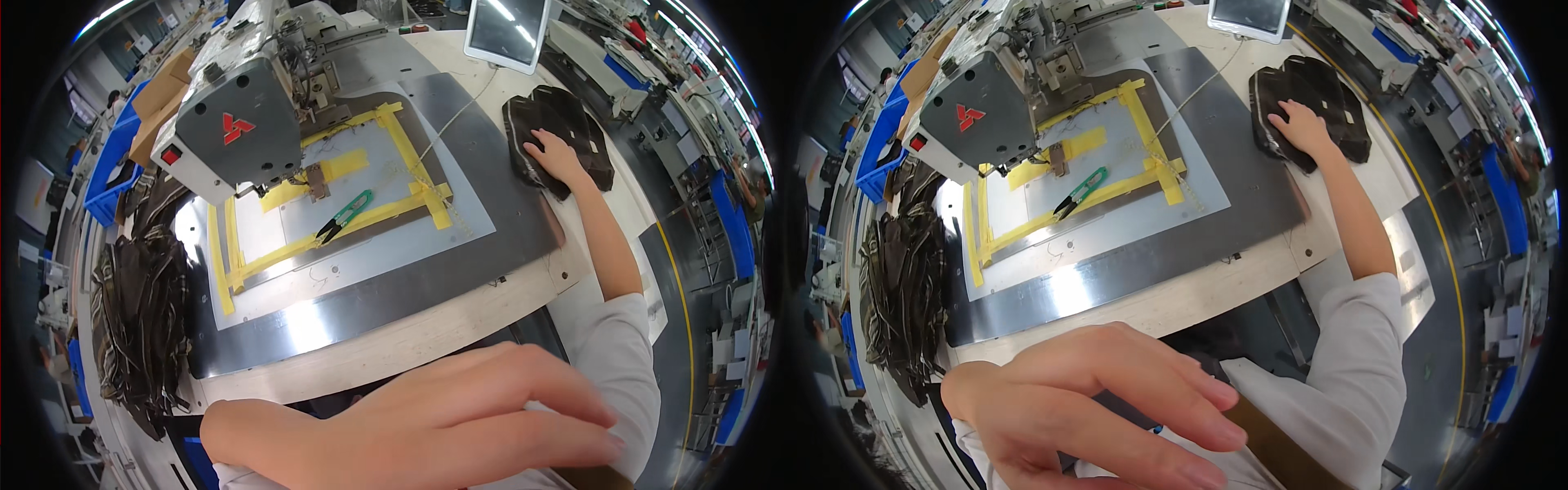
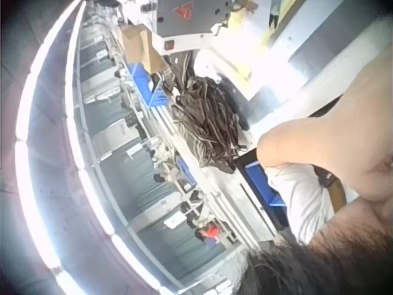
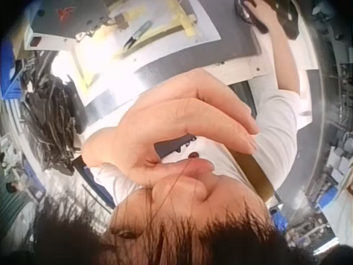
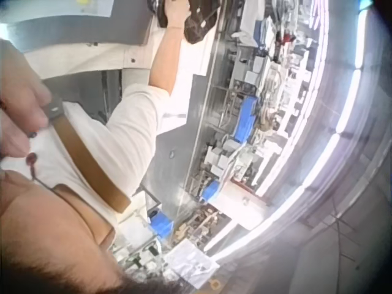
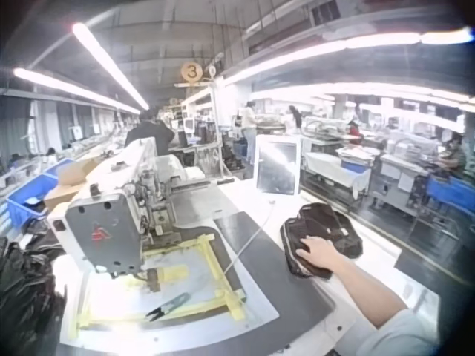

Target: The person aligns the zipper of a dark-colored bag under the needle of an industrial sewing machine and sews the seam. They repeat this process for a second bag, handling the fabric and zipper by hand to guide it through the machine.

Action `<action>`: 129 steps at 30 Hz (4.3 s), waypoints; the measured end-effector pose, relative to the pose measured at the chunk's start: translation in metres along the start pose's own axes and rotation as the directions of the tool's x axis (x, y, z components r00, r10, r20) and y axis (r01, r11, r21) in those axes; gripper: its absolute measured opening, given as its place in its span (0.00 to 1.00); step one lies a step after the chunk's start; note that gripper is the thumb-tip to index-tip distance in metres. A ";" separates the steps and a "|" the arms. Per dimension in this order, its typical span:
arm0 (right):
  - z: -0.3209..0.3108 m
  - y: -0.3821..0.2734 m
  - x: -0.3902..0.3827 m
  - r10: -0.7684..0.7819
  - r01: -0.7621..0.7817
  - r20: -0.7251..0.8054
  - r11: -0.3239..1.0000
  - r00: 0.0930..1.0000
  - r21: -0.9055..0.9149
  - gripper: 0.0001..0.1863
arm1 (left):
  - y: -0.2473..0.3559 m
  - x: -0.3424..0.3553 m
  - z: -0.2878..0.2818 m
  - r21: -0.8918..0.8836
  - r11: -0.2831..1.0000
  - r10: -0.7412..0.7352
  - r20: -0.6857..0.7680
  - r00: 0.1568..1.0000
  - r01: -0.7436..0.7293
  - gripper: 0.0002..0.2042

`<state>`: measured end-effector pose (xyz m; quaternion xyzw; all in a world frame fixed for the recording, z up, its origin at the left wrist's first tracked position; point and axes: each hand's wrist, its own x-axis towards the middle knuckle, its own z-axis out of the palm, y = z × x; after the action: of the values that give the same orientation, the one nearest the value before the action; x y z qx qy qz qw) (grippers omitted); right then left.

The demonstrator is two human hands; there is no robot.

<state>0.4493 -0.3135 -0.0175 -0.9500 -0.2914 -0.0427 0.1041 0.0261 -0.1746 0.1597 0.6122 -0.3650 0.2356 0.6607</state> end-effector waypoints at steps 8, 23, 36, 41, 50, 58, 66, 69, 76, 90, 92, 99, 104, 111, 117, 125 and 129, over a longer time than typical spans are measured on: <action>-0.053 -0.009 -0.043 -0.101 0.100 0.108 0.995 0.989 0.016 0.23 | -0.001 0.017 0.030 -0.108 0.976 -0.203 -0.143 0.969 0.188 0.09; -0.017 -0.022 0.157 0.373 0.007 -0.541 0.819 0.754 0.574 0.24 | 0.019 0.004 -0.045 -0.822 0.562 -0.147 0.007 0.989 0.090 0.17; -0.007 -0.010 0.169 0.345 0.135 -0.381 0.565 0.858 0.814 0.24 | 0.016 0.010 -0.057 -0.787 0.615 -0.031 -0.094 0.995 -0.055 0.21; -0.007 0.006 0.174 0.344 0.136 -0.404 0.595 0.847 0.792 0.24 | 0.011 0.020 -0.073 -0.755 0.655 0.038 0.073 0.997 0.030 0.22; -0.022 -0.019 0.149 0.356 0.090 -0.325 0.542 0.876 0.836 0.23 | 0.009 0.016 -0.064 -0.692 0.712 0.107 -0.062 0.992 -0.120 0.21; -0.023 -0.016 0.154 0.380 0.073 -0.323 0.544 0.867 0.836 0.21 | 0.019 0.014 -0.064 -0.691 0.703 0.160 -0.075 0.984 -0.167 0.21; -0.025 -0.025 0.149 0.381 0.046 -0.284 0.527 0.880 0.849 0.22 | 0.028 0.014 -0.069 -0.655 0.744 0.127 -0.052 0.990 -0.130 0.21; -0.024 -0.023 0.146 0.392 0.073 -0.295 0.491 0.872 0.868 0.21 | 0.027 0.017 -0.069 -0.669 0.734 0.144 -0.018 0.989 -0.118 0.21; -0.004 0.002 0.156 0.363 0.084 -0.377 0.616 0.852 0.783 0.27 | 0.015 0.044 -0.063 -0.792 0.609 0.135 0.164 0.977 0.049 0.22; -0.037 -0.105 0.011 0.078 0.167 -0.269 0.610 0.960 0.775 0.24 | -0.002 0.072 -0.006 -0.965 0.209 0.239 0.204 0.949 0.155 0.19; -0.036 -0.135 0.002 -0.021 0.239 -0.281 0.586 0.960 0.774 0.23 | 0.012 0.064 -0.022 -0.872 0.332 0.106 0.415 0.904 0.361 0.18; -0.011 -0.204 -0.037 -0.229 0.294 -0.192 0.603 0.954 0.742 0.20 | 0.014 0.018 -0.011 -0.900 0.368 -0.307 0.119 0.944 0.233 0.20; 0.016 -0.228 -0.052 -0.254 0.304 -0.189 0.561 0.949 0.770 0.18 | 0.018 0.016 -0.002 -0.983 0.147 -0.056 0.102 0.993 0.109 0.18; 0.028 -0.229 -0.055 -0.181 0.231 -0.162 0.487 0.970 0.842 0.15 | 0.045 -0.006 -0.045 -0.903 0.424 0.126 -0.015 0.992 -0.067 0.19; 0.002 -0.247 -0.075 -0.515 0.613 -0.345 0.566 0.785 0.551 0.20 | 0.071 -0.041 0.014 -0.402 0.687 0.165 -0.725 0.669 -0.605 0.20; 0.005 -0.281 -0.109 -0.877 0.857 -0.198 0.339 0.437 0.389 0.19 | 0.111 -0.041 -0.021 -0.288 0.894 0.320 -0.127 0.939 -0.343 0.17; 0.008 -0.280 -0.110 -0.867 0.837 -0.177 0.366 0.465 0.407 0.15 | 0.102 -0.053 -0.002 -0.197 0.856 0.432 -0.238 0.870 -0.478 0.17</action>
<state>0.2009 -0.1451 0.0080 -0.6119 -0.7440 0.0089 0.2684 -0.0842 -0.1511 0.1841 0.3953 -0.4635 0.3935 0.6885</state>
